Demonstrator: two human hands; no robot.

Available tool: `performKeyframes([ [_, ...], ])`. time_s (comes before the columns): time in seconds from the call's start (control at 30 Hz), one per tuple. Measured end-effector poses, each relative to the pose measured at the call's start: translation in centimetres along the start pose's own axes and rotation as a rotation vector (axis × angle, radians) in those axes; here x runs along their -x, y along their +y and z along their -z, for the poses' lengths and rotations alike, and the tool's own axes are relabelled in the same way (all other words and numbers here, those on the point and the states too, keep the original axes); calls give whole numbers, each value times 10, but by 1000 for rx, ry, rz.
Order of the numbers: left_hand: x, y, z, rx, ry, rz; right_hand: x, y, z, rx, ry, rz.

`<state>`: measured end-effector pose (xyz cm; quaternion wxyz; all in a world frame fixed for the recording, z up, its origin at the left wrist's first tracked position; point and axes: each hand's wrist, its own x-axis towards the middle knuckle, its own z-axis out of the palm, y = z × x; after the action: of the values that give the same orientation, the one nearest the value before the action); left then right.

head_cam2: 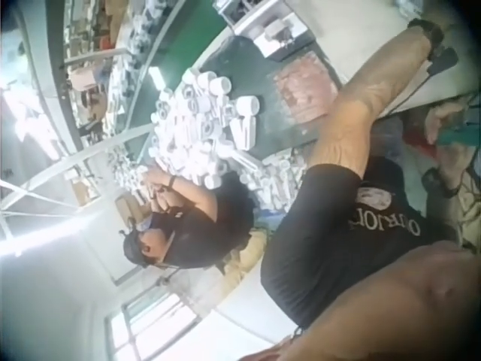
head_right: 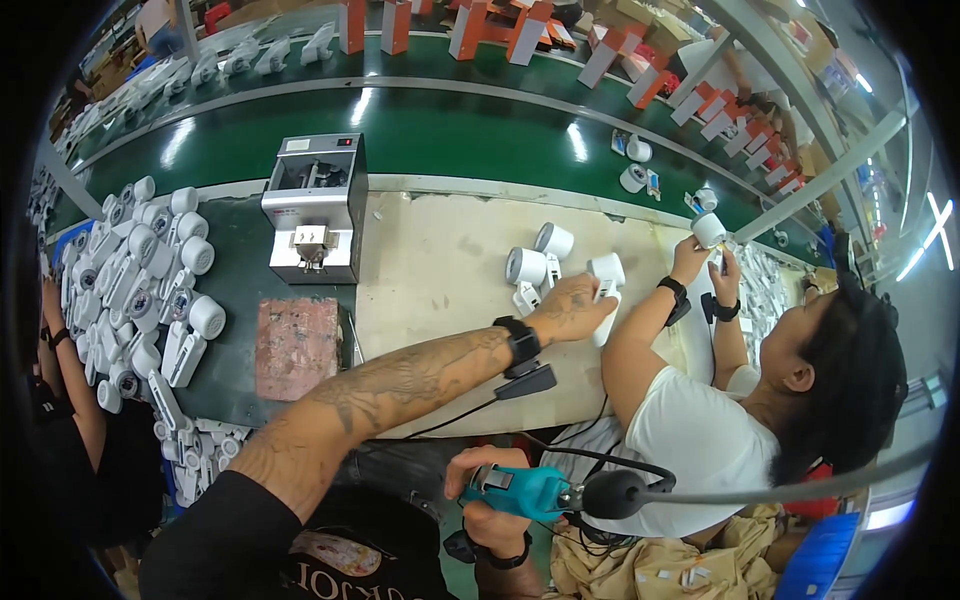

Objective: The person picks up a white fan component, aligns it with a handle on a red block, and drives a screw into the joint using a power screwdriver. After assembling the fan, they set it aside and reach for another component to repeat the process.

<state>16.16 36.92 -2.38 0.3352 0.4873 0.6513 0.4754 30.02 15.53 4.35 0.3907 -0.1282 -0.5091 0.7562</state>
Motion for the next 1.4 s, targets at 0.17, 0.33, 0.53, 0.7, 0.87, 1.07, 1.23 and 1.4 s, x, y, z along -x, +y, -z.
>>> performKeyframes([
  [0.17, 3, 12, 5, -377, 243, -438, 6, -9, 10, 94, 42, -12],
  [0.33, 37, -11, 64, -679, 33, -169, 5, -8, 10, 36, 8, -62],
  [0.53, 68, -24, 69, -820, -92, -139, 0, 6, 7, 63, -1, -91],
  [0.7, 72, -41, 68, -685, 68, -148, -4, 14, -3, 102, -11, -77],
  [0.87, 83, -49, 99, -518, 40, -141, 1, 15, -12, 193, 40, -18],
  [1.07, 162, -36, 156, -451, 86, -284, -7, 22, -17, 349, 82, 46],
  [1.23, 242, -28, 203, -268, 167, -208, -27, 47, -28, 329, 37, 29],
  [1.4, 281, -56, 219, -384, 327, -289, -47, 73, -45, 371, 1, -18],
])
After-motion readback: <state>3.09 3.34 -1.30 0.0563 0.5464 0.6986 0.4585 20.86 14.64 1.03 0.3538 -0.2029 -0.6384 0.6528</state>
